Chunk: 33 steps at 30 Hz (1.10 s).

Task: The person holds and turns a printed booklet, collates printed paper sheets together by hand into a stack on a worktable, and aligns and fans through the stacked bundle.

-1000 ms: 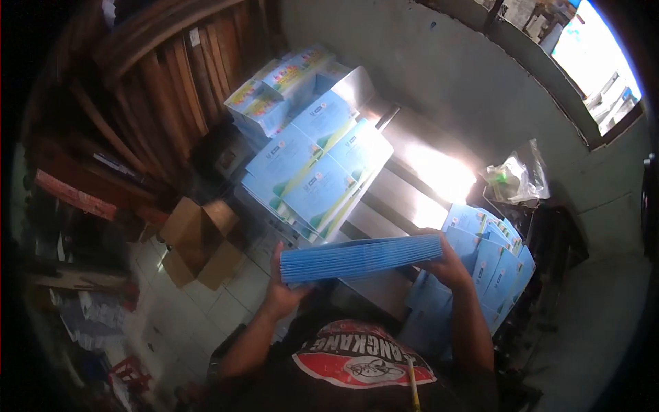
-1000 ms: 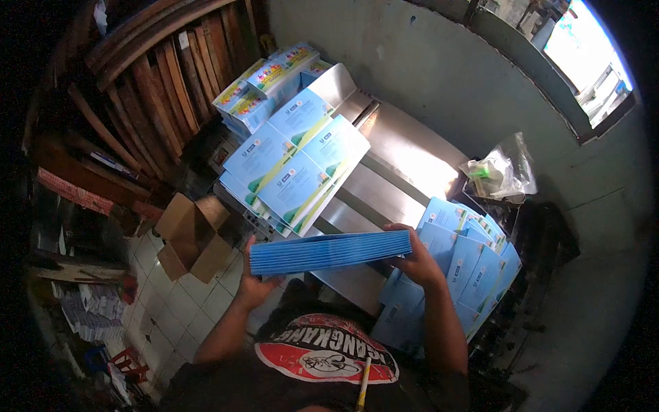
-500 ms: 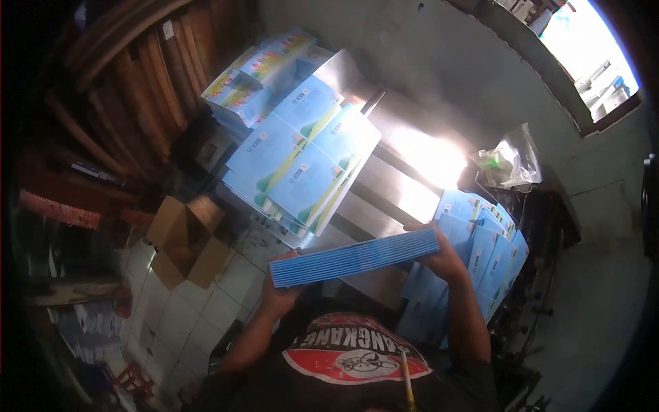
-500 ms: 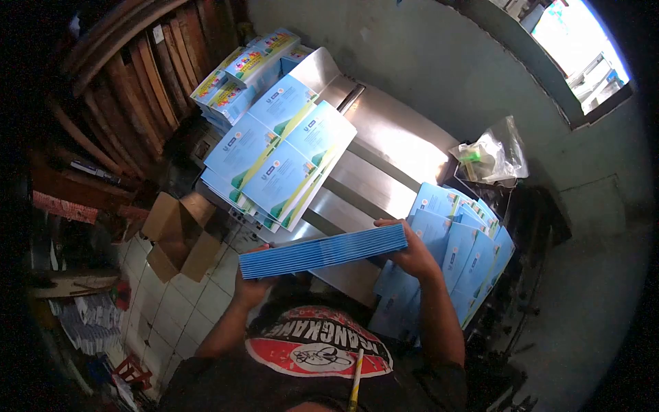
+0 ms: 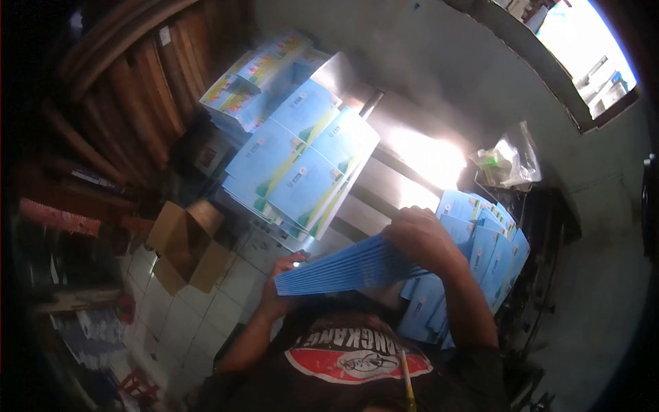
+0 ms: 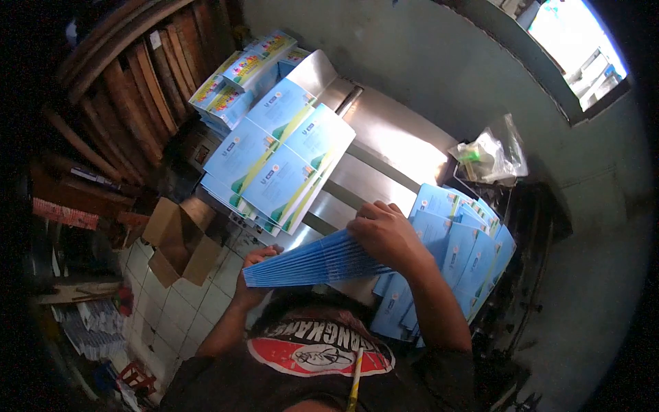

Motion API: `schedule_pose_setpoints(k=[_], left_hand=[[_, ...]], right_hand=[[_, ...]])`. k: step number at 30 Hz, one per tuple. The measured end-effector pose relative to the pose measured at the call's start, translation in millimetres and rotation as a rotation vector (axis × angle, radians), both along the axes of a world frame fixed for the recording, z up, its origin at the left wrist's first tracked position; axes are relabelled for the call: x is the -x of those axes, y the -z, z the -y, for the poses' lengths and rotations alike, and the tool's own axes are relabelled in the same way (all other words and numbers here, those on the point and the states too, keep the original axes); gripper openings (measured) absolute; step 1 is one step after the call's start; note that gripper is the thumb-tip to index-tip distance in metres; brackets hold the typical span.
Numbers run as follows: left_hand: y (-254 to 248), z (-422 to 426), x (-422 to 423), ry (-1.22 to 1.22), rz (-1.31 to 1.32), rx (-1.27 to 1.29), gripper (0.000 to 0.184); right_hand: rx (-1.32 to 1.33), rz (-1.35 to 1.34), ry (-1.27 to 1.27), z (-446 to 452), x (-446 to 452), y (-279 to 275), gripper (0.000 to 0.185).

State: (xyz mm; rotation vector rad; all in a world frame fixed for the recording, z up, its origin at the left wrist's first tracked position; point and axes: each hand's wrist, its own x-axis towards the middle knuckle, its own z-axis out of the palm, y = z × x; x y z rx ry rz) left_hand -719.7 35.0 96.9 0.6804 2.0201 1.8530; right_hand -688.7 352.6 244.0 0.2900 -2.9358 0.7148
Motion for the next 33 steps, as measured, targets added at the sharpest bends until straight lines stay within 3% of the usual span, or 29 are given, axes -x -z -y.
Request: schedule_pose_setpoints(k=[2, 6, 14, 18, 24, 26, 28, 29, 31, 33], left_hand=[[5.0, 1.0, -0.2, -0.029, 0.022, -0.011, 0.048], [24.6, 2.8, 0.3, -0.029, 0.067, -0.064, 0.044], [9.0, 2.3, -0.1, -0.011, 0.084, -0.081, 0.036], [10.6, 1.4, 0.5, -0.024, 0.128, -0.129, 0.033], [4.2, 3.3, 2.5, 0.005, 0.113, -0.049, 0.031], [13.9, 1.0, 0.7, 0.019, 0.068, -0.077, 0.032], [25.0, 5.2, 2.2, 0.061, 0.014, 0.018, 0.035], [29.9, 6.8, 2.9, 0.073, 0.013, 0.137, 0.038], [36.0, 2.8, 4.2, 0.101, -0.006, -0.014, 0.038], [29.0, 1.2, 1.7, 0.115, 0.062, -0.098, 0.036]], right_hand=[[-0.018, 0.203, -0.032, -6.4, 1.8, -3.7, 0.014], [-0.054, 0.253, -0.083, -7.6, -1.0, 0.2, 0.016], [0.101, 0.363, -0.197, -10.7, 15.7, -6.6, 0.020], [0.113, 0.354, -0.196, -10.1, 17.7, -5.4, 0.017], [-0.075, 0.333, -0.215, -7.0, 17.6, 5.1, 0.015], [-0.097, 0.228, -0.302, -13.2, 15.8, 14.9, 0.017], [0.149, 0.404, -0.158, -19.8, 11.3, 31.8, 0.019], [0.029, 0.330, -0.273, -19.7, 14.3, 32.1, 0.019], [-0.079, 0.214, -0.497, -7.9, 23.4, 14.5, 0.019], [-0.049, 0.585, -0.463, -5.7, 29.6, -1.9, 0.039]])
